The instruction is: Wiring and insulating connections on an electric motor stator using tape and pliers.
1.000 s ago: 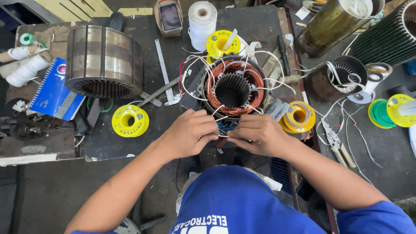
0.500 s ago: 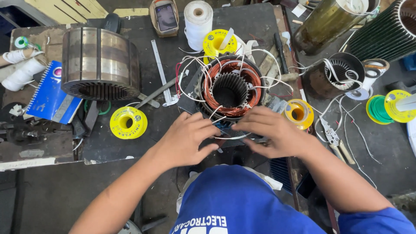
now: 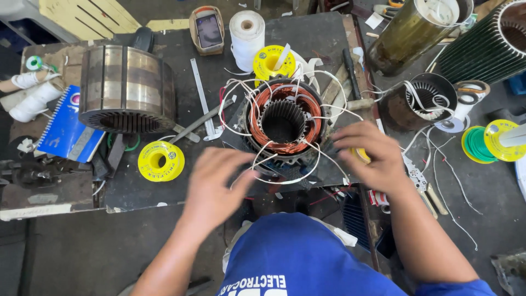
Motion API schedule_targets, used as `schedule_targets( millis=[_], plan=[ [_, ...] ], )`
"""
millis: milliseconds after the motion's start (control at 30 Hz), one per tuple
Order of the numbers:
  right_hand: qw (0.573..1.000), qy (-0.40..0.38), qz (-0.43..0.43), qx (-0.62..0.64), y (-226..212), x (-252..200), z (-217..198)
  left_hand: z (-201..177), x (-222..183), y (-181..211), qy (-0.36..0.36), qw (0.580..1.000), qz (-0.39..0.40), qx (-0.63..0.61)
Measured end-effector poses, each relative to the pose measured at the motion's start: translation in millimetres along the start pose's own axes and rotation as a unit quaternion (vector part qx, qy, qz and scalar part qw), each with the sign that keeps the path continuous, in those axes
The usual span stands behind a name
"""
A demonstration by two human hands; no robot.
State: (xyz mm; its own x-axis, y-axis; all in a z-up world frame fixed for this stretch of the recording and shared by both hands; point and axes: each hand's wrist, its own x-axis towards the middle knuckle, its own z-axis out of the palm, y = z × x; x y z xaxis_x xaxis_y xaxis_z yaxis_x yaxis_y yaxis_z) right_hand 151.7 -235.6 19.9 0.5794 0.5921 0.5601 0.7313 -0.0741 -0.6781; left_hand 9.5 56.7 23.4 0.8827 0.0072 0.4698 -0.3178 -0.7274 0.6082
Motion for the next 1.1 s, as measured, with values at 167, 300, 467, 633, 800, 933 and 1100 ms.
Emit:
schedule_targets(
  millis=[167, 300, 467, 633, 800, 933, 1100],
  plan=[
    [0.981, 0.080, 0.174, -0.019, 28, -32, -8, 8, -39, -27, -0.061, 0.968, -0.210, -0.120],
    [0.947, 0.083, 0.305, -0.065, 16, -44, 8, 10, -31, -7, -0.235, 0.901, -0.300, -0.207],
    [0.938, 0.144, 0.316, -0.006, 3, -48, 25, -21, -32, -42, -0.136, 0.950, -0.208, -0.188],
    [0.932, 0.203, 0.298, 0.032, -9, -64, 52, -23, -25, -69, -0.095, 0.995, -0.016, -0.012],
    [0.912, 0.242, 0.325, -0.063, -34, -75, 85, -23, -36, -55, -0.006, 0.996, -0.001, -0.085],
    [0.918, 0.253, 0.274, -0.133, -51, -79, 105, -7, -59, -51, -0.082, 0.984, -0.043, -0.153],
    [0.954, 0.193, 0.135, -0.184, -58, -78, 112, 24, -75, -49, -0.241, 0.936, -0.180, -0.184]
  ],
)
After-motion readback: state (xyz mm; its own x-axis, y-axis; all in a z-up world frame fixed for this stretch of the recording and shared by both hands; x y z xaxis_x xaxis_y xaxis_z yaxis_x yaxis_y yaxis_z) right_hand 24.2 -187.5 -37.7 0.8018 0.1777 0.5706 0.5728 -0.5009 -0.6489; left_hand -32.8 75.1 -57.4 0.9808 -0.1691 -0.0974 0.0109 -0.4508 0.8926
